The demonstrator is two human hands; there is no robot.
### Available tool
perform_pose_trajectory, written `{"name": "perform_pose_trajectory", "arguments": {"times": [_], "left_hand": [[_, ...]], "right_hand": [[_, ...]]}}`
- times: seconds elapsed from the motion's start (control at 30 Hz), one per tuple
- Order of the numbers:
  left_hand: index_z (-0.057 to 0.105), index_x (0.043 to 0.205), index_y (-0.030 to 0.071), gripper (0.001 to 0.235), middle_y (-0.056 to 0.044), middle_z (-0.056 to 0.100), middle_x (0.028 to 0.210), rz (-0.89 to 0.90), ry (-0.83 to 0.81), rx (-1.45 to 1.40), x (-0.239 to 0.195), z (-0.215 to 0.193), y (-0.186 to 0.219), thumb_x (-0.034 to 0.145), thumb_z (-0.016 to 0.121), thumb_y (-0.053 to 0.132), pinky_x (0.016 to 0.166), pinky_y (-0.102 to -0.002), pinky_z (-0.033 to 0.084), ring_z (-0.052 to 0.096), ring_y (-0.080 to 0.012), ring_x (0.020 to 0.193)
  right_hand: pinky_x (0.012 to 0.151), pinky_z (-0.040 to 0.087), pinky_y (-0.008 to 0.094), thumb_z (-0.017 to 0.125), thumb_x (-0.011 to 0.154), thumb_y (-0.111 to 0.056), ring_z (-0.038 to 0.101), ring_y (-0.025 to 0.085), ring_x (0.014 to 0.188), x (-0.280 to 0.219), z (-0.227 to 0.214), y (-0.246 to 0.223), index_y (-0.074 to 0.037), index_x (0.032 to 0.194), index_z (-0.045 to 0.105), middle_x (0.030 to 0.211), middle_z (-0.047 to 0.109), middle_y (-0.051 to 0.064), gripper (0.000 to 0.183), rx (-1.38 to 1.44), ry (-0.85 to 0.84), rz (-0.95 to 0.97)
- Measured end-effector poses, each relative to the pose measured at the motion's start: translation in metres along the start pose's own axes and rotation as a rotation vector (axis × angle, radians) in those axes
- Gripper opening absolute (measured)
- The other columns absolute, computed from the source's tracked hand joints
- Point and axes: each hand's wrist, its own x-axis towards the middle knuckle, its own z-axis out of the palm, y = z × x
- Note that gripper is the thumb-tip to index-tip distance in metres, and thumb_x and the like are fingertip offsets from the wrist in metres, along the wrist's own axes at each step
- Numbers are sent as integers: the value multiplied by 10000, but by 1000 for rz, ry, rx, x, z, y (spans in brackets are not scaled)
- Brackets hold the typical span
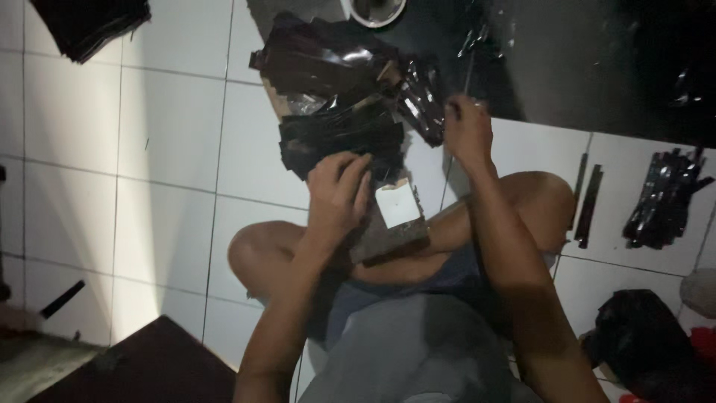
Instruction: The person sits cross-legged on a tiled floor and repeatedly peels a thin strip from the edge of small black rectangular sheets using both hands. The peeled strips are placed aside, and the process continues with multiple sheets from a nearby stack.
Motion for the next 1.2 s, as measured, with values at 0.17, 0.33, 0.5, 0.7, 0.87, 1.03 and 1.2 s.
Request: {"name": "perform_pose_trajectory", "arguments": {"times": [0.17, 0.33, 0.5, 0.7, 0.87, 1.03, 1.2], "left_hand": [[649, 1349, 84, 479, -145, 552, 1443, -25, -30, 298, -3, 4, -7, 889, 749, 172, 1087, -550, 328, 436, -375, 1374], [625, 1409, 97, 473, -110, 513, 1536, -71, 16, 349, -11, 23, -19, 950, 706, 181, 1132, -528, 284, 375, -353, 1458], [615, 1456, 102, 495, -76, 506, 1567, -51, -8, 442, -18, 28, -27, 976, 699, 185, 1152, -496, 261, 381, -312, 1473], [616, 1459, 100, 506, -71, 516, 1569, -48, -7, 515, -20, 32, -32, 971, 718, 188, 1141, -505, 252, 398, -315, 1469], [618, 1476, 111, 507, -56, 561, 1524, -34, -26, 534, -20, 29, -39, 993, 728, 218, 1163, -511, 243, 445, -301, 1450], [636, 1470, 140, 478, -81, 606, 1463, 27, -90, 578, -8, 14, -45, 1027, 745, 283, 1148, -494, 240, 469, -310, 1407], [615, 1492, 99, 476, -110, 599, 1460, 84, -214, 454, 8, -1, -45, 1071, 731, 288, 1148, -491, 252, 484, -305, 1401]], "right_hand": [[892, 519, 487, 662, 984, -200, 658, 435, 1053, 23, 16, 39, -7, 1269, 655, 1136, 652, 299, 344, -105, -101, 262], [899, 514, 492, 655, 984, -230, 668, 402, 1060, 19, 27, 26, -77, 1224, 691, 1133, 697, 229, 287, -128, -132, 467], [899, 537, 475, 611, 1035, -131, 696, 382, 1028, 22, 13, 12, -112, 1201, 740, 1148, 713, 206, 211, -213, -55, 293], [915, 577, 419, 669, 987, 0, 696, 344, 1060, -7, -48, -4, -180, 1358, 717, 1203, 694, 179, 415, -302, 257, -192], [806, 551, 414, 657, 991, 4, 653, 345, 1055, -95, -120, 32, -105, 1416, 690, 1312, 621, 179, 440, -296, 256, 91], [917, 552, 356, 643, 1127, 17, 620, 272, 1124, -158, -148, 136, -20, 1430, 676, 1256, 664, 158, 307, -146, 646, 132], [574, 388, 229, 608, 1023, -110, 495, 79, 682, -208, -135, 193, 41, 1395, 638, 832, 603, 11, 402, 693, 681, 815]]}}
